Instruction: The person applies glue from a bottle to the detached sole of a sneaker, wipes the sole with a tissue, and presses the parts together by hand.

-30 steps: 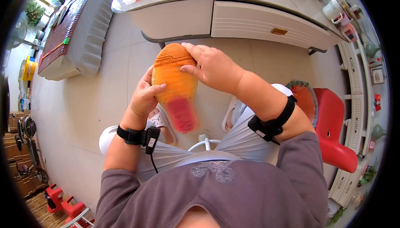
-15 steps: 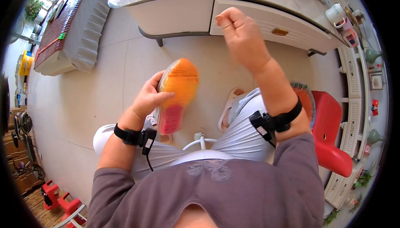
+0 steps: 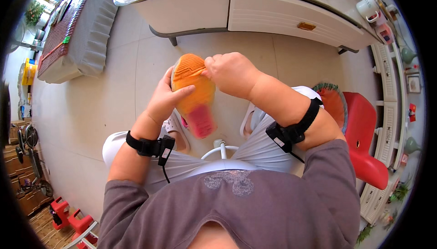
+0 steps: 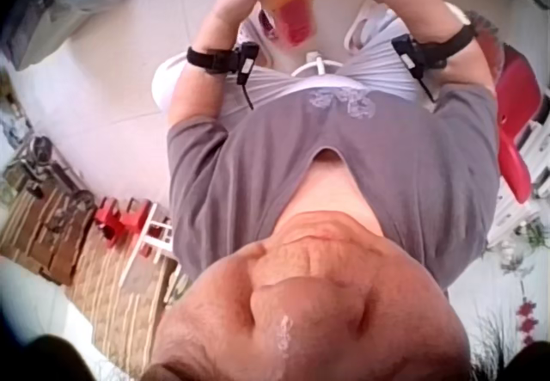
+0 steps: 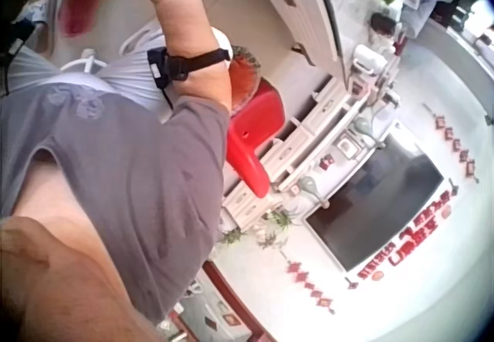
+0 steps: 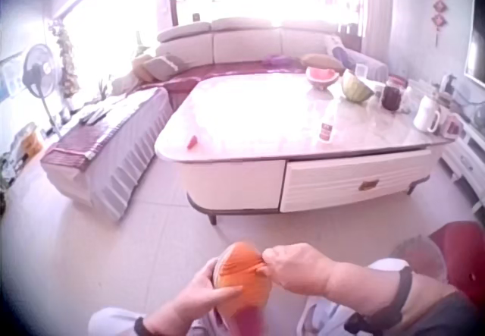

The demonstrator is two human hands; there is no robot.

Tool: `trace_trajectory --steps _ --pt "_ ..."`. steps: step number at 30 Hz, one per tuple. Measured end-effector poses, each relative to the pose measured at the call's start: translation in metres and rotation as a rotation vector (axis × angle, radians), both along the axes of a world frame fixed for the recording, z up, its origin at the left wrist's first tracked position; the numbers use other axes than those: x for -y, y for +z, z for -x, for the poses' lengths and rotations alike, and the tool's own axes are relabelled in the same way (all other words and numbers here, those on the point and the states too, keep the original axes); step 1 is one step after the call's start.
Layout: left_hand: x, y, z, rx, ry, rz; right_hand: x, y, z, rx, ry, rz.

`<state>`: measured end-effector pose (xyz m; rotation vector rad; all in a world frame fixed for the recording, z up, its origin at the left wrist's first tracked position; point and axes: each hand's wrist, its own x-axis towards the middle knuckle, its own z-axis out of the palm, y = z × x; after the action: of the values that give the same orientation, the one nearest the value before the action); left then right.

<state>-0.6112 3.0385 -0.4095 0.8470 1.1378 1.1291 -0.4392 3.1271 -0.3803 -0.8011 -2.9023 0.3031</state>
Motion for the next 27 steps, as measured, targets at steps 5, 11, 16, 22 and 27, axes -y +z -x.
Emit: trace_trajectory --steps 5,11,16,22,27 --pt "0.0 -0.014 -0.001 -0.426 0.0 -0.081 0.008 -0.014 0.0 -0.029 0.021 0.163" --pt "-0.005 -0.027 0.009 -1.136 0.182 -0.277 0.015 0.006 0.015 -0.175 -0.221 0.957" --pt "-0.01 -0.042 0.012 -1.13 0.186 -0.085 0.025 0.017 0.011 -0.197 -0.155 1.003" --pt "-0.015 -0.046 0.039 -0.842 0.324 0.018 0.01 0.051 -0.06 -0.632 -0.462 0.812" --pt "-0.015 -0.019 0.023 -0.191 0.232 -0.018 -0.002 0.048 -0.208 -0.537 -1.0 0.424"
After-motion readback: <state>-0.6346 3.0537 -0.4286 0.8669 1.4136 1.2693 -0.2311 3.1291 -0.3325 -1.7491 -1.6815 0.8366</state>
